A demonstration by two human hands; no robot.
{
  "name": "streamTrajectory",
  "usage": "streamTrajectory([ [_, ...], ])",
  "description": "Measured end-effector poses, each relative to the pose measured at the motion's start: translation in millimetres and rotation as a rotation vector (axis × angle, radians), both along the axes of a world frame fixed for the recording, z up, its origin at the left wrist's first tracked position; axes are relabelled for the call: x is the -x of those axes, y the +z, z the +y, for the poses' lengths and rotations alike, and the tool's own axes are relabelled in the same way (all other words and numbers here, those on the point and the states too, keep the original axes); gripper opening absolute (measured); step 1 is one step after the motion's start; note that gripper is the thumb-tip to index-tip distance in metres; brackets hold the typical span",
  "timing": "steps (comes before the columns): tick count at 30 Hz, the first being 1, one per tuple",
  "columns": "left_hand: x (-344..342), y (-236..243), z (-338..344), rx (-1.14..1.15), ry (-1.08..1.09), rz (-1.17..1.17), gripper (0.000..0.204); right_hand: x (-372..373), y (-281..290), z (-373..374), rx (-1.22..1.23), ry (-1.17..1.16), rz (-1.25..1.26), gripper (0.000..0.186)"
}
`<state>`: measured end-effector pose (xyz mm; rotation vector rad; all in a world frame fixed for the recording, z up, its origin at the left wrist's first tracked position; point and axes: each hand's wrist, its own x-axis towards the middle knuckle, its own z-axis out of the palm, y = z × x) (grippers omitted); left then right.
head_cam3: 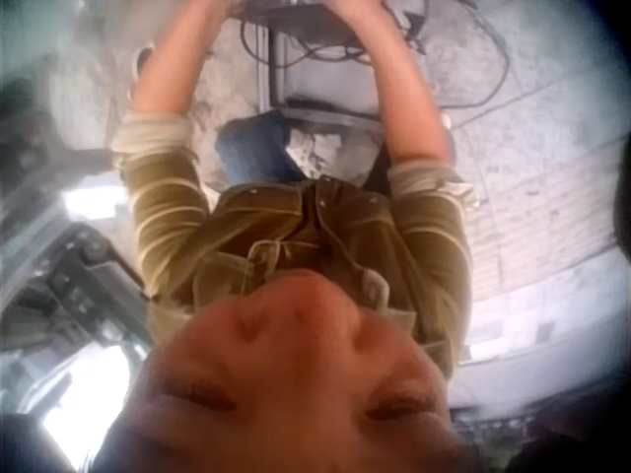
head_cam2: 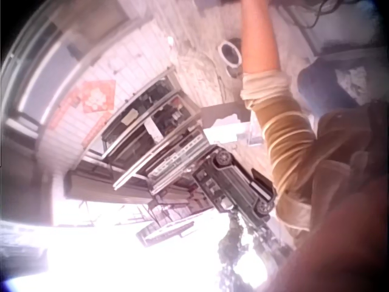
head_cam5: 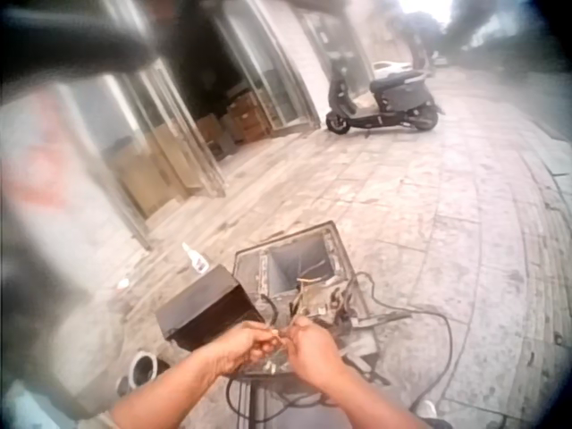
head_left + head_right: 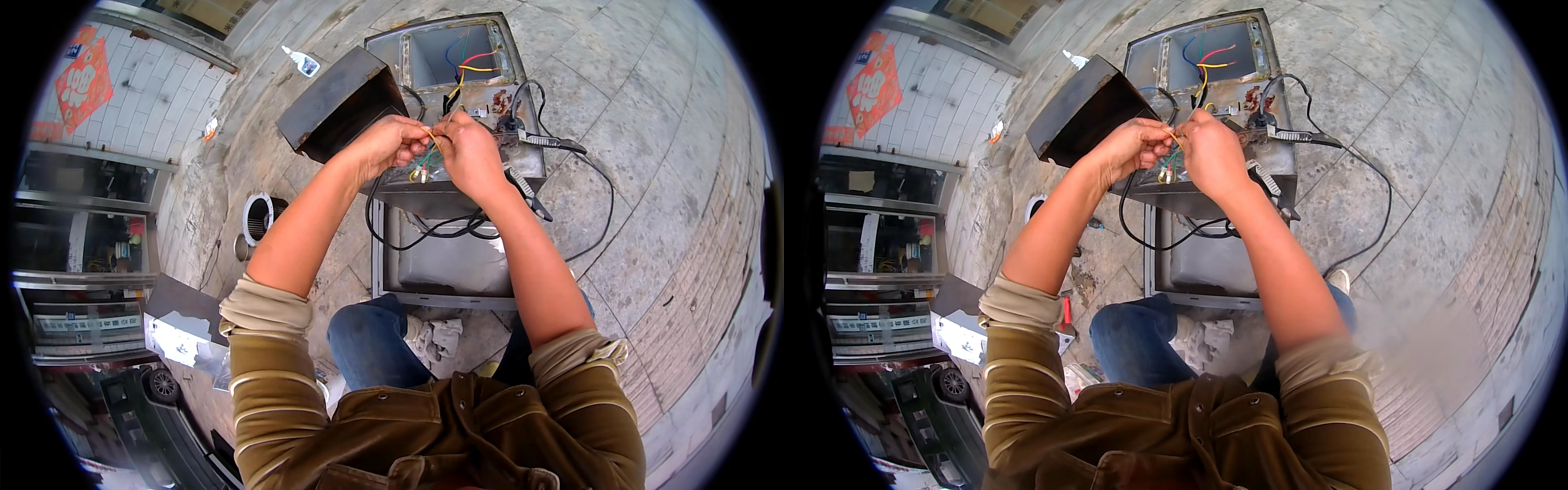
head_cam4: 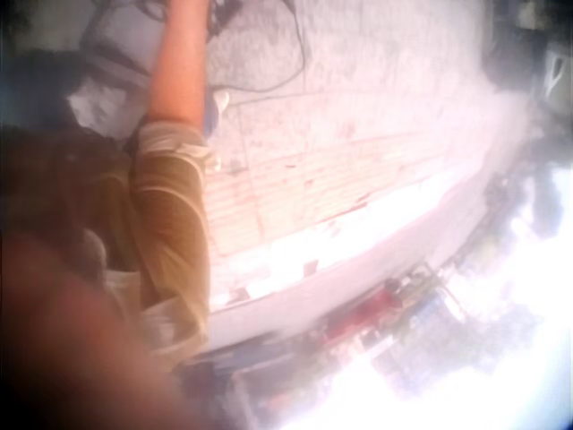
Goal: The person is repairing an electronic device by stripping and twisting colored wires together. They use pliers to strip the insulation and their hands to twist the wire ends, working on the internal wiring of the appliance.
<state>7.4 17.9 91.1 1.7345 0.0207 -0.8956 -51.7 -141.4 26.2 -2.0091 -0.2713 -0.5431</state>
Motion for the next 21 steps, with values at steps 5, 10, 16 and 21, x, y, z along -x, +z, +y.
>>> streamTrajectory([
  [5, 20.2, -4.0, -1.0, -0.357, -0.148, -1.048, 0.014, -1.7, 0.8, -2.6, -0.053, -0.001, 0.057, 0.011],
  [10, 25.5, 2.9, 1.2, -0.549, -0.407, -1.626, 0.016, -3.6, -1.5, -2.0, -0.093, 0.008, 0.047, 0.009],
  [16, 16.4, -2.9, 0.2, -0.572, -0.521, -1.617, 0.011, -2.4, 0.2, -1.0, -0.067, -0.001, 0.046, 0.009],
  [21, 6.6, -5.8, 0.8, -0.099, -0.086, -0.282, 0.018, -0.5, 1.2, 1.2, -0.036, -0.021, 0.003, 0.009],
])
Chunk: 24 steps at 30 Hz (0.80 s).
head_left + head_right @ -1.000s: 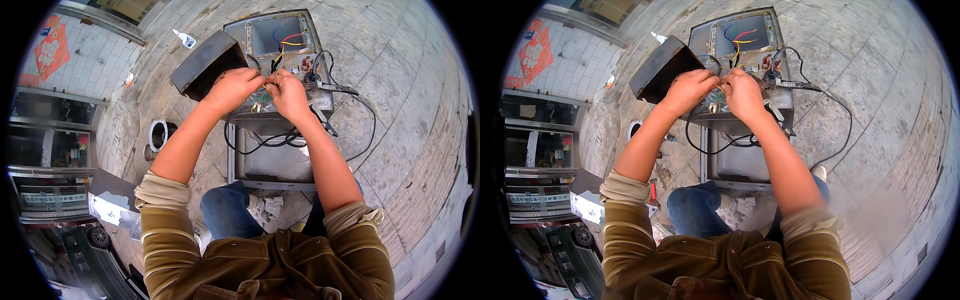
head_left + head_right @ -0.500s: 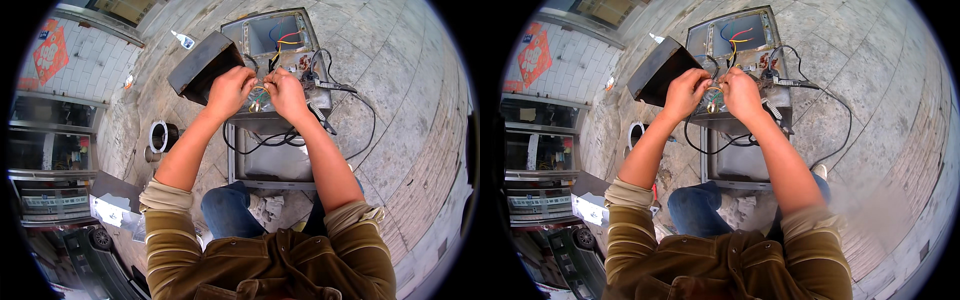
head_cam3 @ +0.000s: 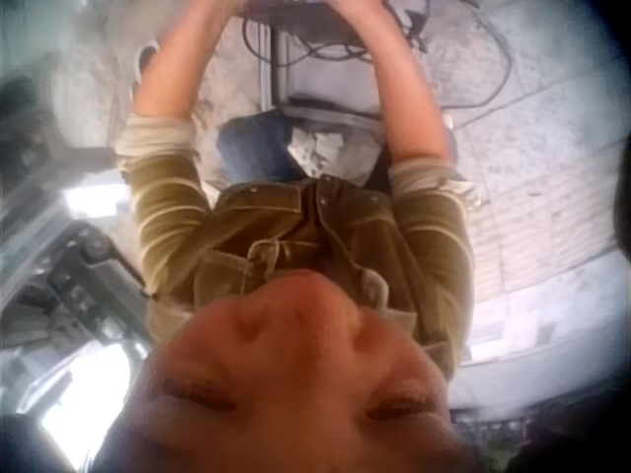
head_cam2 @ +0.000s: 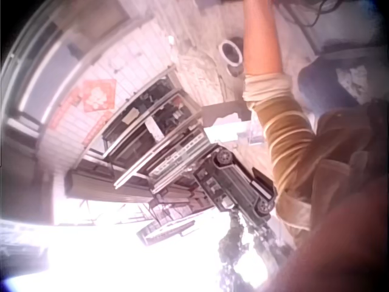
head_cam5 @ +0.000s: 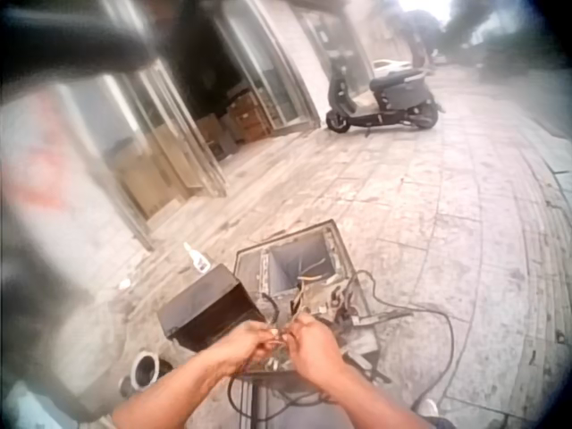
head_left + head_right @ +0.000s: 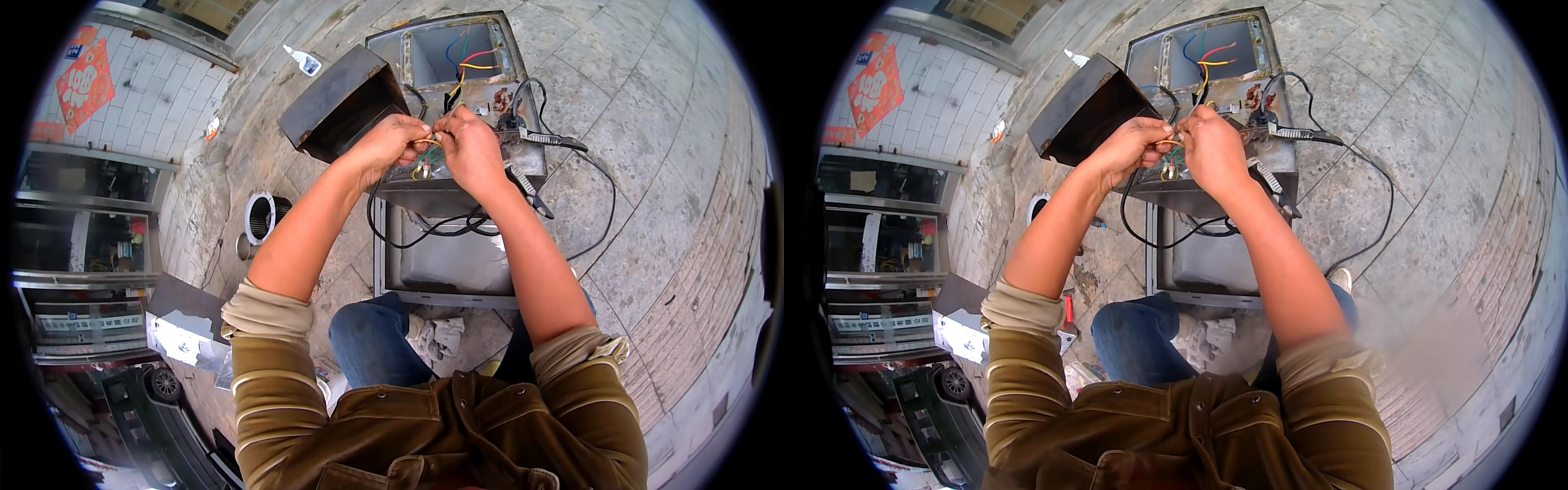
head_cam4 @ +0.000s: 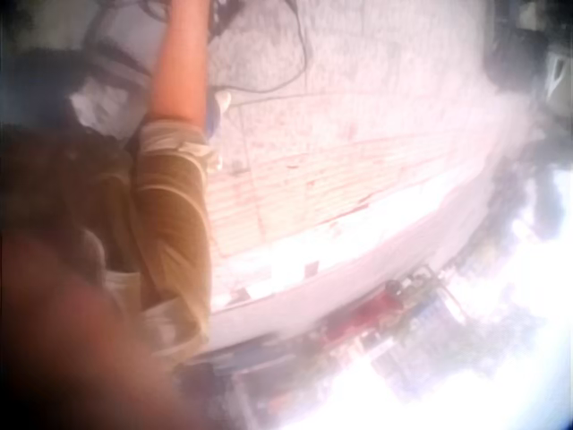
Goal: The person is repairing an electronic device by stripping and twisting colored wires together. They use pliers to strip the insulation and their hands to twist the wire ends, working on the internal wiring of the appliance.
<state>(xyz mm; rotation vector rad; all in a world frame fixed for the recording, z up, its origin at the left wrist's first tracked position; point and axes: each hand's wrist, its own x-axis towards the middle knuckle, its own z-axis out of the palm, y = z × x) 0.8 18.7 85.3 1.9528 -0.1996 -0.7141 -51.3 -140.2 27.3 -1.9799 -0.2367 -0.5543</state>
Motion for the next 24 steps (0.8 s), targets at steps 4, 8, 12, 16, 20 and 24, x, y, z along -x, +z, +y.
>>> streamTrajectory([
  [4, 1.9, 5.7, 1.2, -0.219, -0.161, -0.661, 0.011, -2.3, -2.2, -1.2, -0.011, 0.001, 0.023, 0.008],
  [8, 8.3, 17.4, -5.0, -0.594, -0.504, -1.263, 0.009, -3.1, -2.3, -4.1, -0.007, 0.005, 0.017, 0.009],
  [12, 2.1, 23.5, -2.6, -0.614, -0.661, -1.309, 0.011, -1.7, 2.0, -3.7, -0.026, 0.035, 0.017, 0.009],
  [16, -2.6, 13.5, -7.9, -0.332, -0.378, -0.794, 0.014, 0.2, 2.6, -2.0, -0.011, 0.019, 0.011, 0.009],
  [20, -3.2, 9.7, -6.8, 0.012, 0.027, 0.138, 0.024, -1.6, -0.4, -1.1, -0.009, 0.003, 0.001, 0.009],
  [24, 5.1, 10.6, -2.7, -0.249, -0.074, -0.466, 0.024, -1.8, 0.6, -2.1, -0.025, 0.011, 0.020, 0.009],
])
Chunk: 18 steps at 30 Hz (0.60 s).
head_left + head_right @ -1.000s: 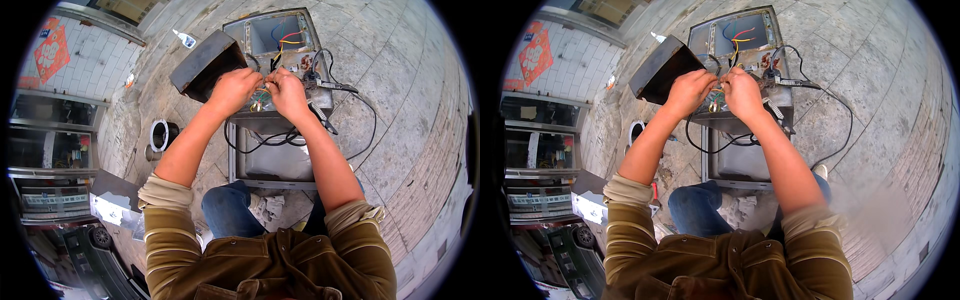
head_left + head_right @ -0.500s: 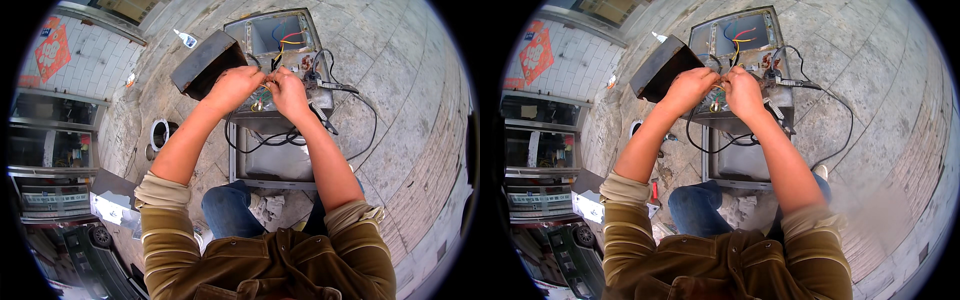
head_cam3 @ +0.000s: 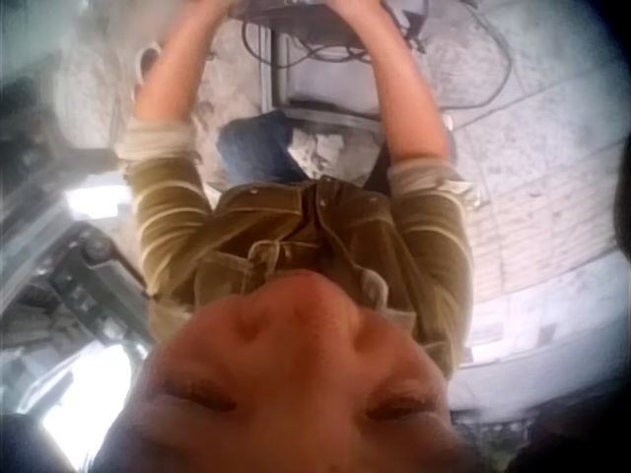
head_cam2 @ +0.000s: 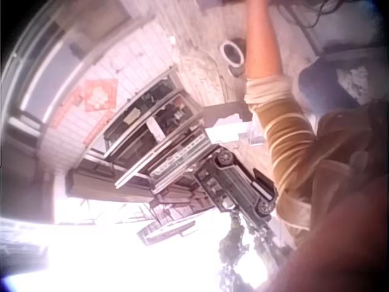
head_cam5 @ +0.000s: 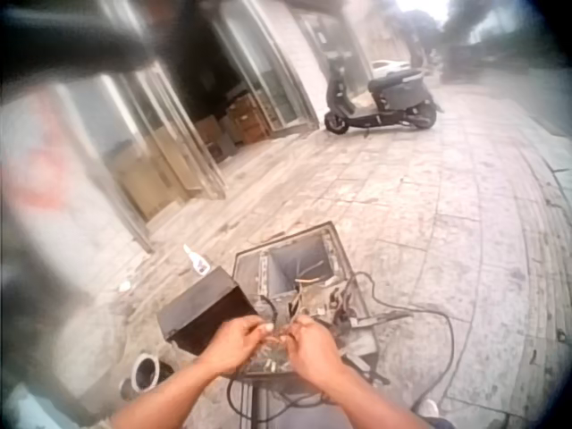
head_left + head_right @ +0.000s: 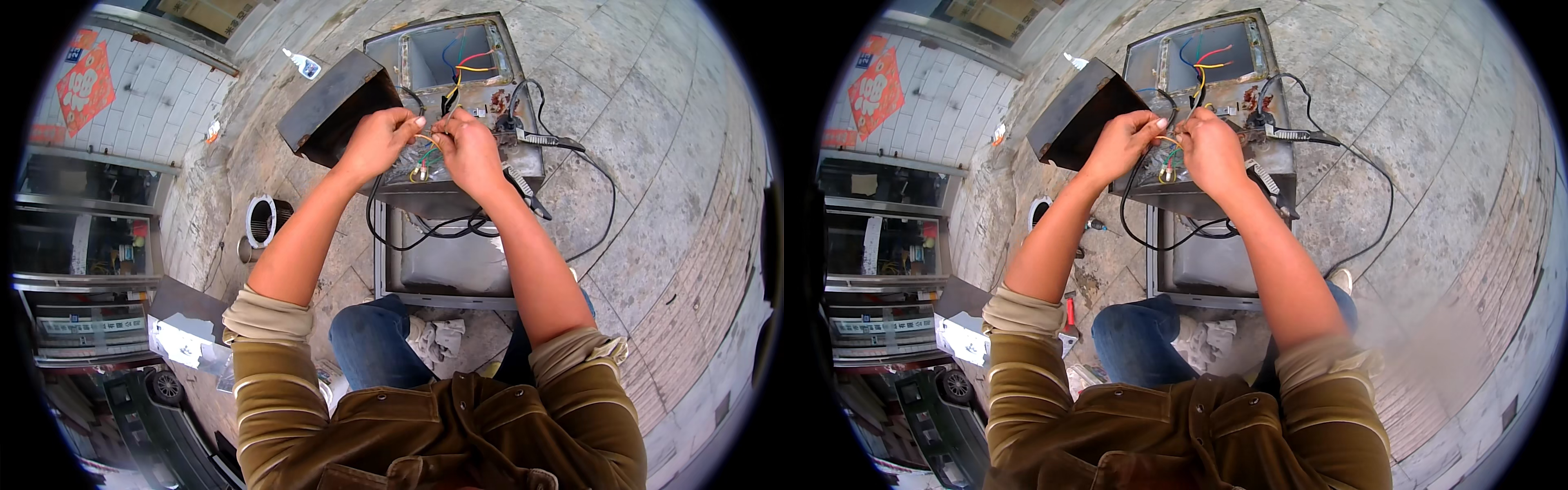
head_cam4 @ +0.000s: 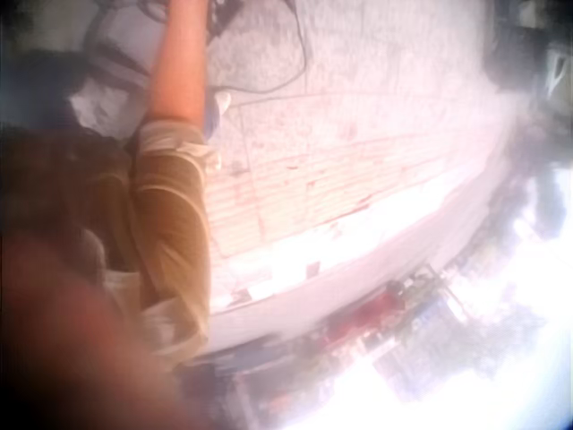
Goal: The person is repairing an electronic device by stripping and twisting colored wires together. They use pliers to strip the insulation and their hands to twist the wire ends, working on the internal wiring of the appliance.
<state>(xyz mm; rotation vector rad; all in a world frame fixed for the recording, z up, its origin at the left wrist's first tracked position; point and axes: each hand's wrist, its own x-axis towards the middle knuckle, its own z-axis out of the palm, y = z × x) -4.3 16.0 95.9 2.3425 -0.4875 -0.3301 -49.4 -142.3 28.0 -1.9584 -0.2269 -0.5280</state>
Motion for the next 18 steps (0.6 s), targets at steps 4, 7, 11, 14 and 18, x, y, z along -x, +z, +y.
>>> streamTrajectory([
  [4, 9.3, 12.9, -7.3, -0.242, -0.200, -0.375, 0.021, -0.3, -1.2, 0.9, 0.032, -0.014, -0.009, 0.009],
  [7, 11.1, 15.9, -10.3, -0.366, -0.224, -0.421, 0.016, 0.9, -1.0, 3.3, 0.054, -0.001, -0.013, 0.010],
  [11, 11.2, 24.4, -21.5, -0.699, -0.308, -0.497, 0.014, 0.6, -5.1, 7.9, 0.144, 0.000, -0.029, 0.011],
  [14, 15.4, 34.9, -49.3, -1.027, -0.383, -0.535, 0.013, -2.2, -9.4, 4.5, 0.171, -0.032, 0.003, 0.011],
  [18, 5.1, 37.2, -21.0, -0.528, -0.273, -0.387, 0.013, 0.6, 1.4, 0.1, 0.033, -0.028, -0.012, 0.007],
])
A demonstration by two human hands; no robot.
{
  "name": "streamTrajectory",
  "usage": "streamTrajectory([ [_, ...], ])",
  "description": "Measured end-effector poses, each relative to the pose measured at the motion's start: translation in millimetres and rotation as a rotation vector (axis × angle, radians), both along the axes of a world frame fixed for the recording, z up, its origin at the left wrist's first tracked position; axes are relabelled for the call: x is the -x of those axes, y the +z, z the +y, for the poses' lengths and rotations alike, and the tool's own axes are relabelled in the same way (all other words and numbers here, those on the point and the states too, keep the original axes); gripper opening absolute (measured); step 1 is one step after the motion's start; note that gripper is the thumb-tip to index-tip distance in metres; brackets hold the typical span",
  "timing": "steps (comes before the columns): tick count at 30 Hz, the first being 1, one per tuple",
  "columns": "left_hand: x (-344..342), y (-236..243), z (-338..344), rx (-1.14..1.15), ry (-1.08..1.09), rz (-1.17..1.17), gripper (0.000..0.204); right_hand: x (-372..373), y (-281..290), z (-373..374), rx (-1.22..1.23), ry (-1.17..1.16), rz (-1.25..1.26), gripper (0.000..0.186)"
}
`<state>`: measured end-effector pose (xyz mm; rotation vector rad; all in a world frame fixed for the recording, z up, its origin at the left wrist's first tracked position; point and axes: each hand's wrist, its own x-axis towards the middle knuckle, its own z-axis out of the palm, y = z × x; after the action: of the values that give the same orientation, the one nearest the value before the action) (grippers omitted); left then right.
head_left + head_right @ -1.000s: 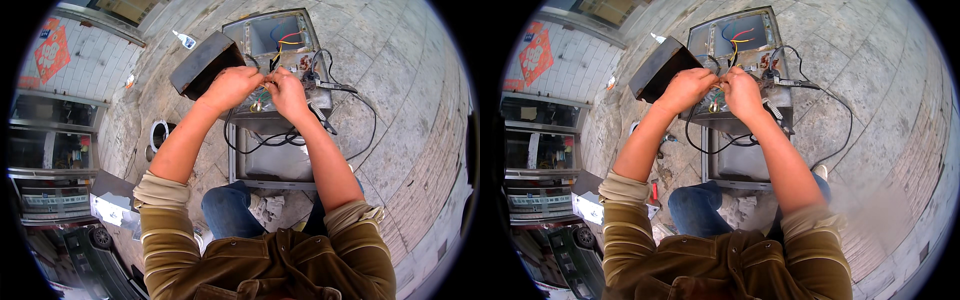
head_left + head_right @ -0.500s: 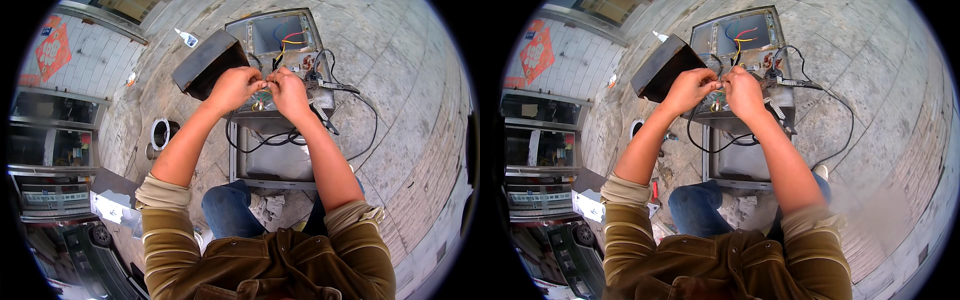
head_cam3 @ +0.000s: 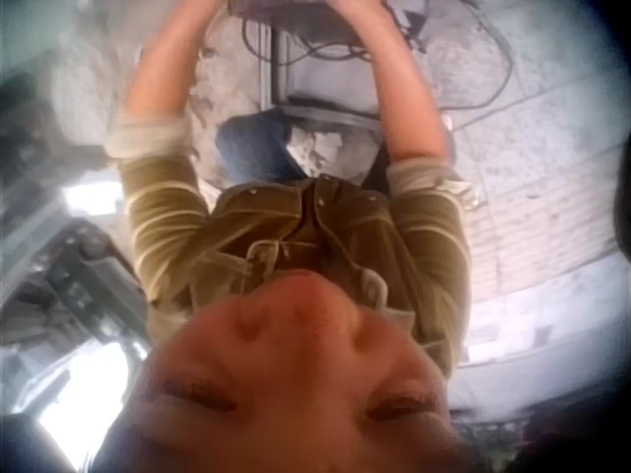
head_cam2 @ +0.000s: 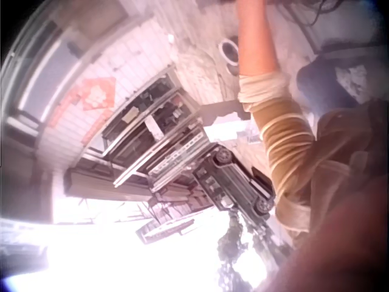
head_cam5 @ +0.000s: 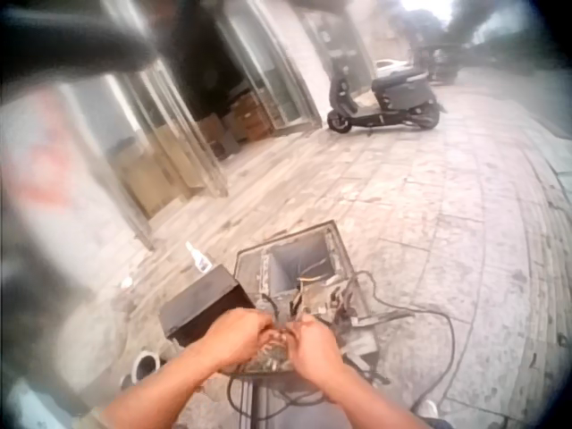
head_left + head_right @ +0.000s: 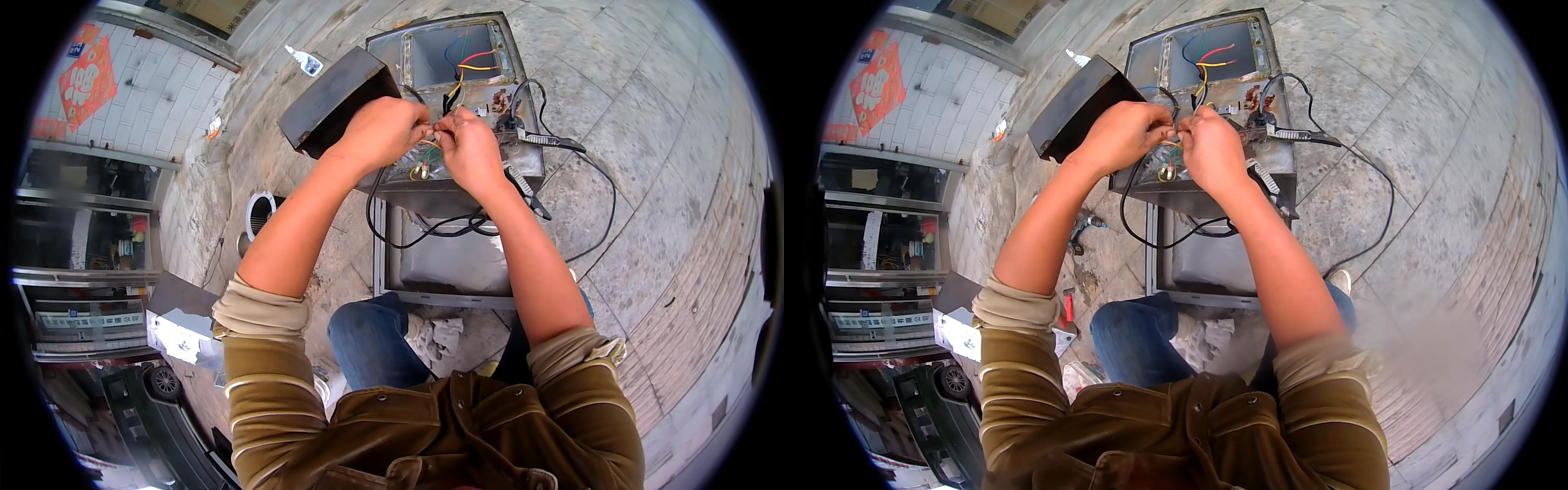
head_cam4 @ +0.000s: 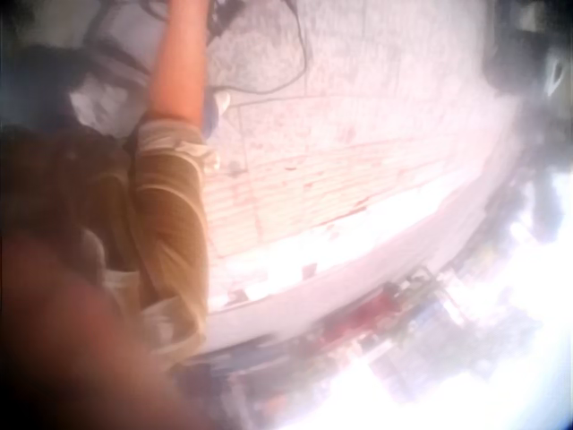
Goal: The person is repairing an electronic device by stripping and twisting colored wires together. They use pliers to strip the insulation and their hands to twist the wire ends, working on the internal wiring of the appliance.
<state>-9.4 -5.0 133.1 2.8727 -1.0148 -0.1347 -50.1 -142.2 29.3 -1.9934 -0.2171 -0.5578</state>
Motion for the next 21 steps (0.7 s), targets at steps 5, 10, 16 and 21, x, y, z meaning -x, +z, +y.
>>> streamTrajectory([
  [5, -3.7, -11.4, 21.6, 0.084, -0.221, -0.245, 0.017, 0.6, -0.8, 2.7, -0.073, 0.025, 0.068, 0.008],
  [10, -7.0, -13.0, 15.6, -0.008, -0.338, -0.232, 0.014, -1.2, -3.3, 1.2, -0.065, 0.015, 0.072, 0.009],
  [16, -14.0, -42.4, 13.2, 0.524, 0.165, 0.335, 0.010, -3.3, -8.0, 5.6, -0.094, 0.015, -0.025, 0.010],
  [21, -12.5, -40.1, 15.3, 0.724, 0.528, 0.818, 0.012, -0.9, -6.3, 9.1, -0.126, 0.019, 0.005, 0.008],
])
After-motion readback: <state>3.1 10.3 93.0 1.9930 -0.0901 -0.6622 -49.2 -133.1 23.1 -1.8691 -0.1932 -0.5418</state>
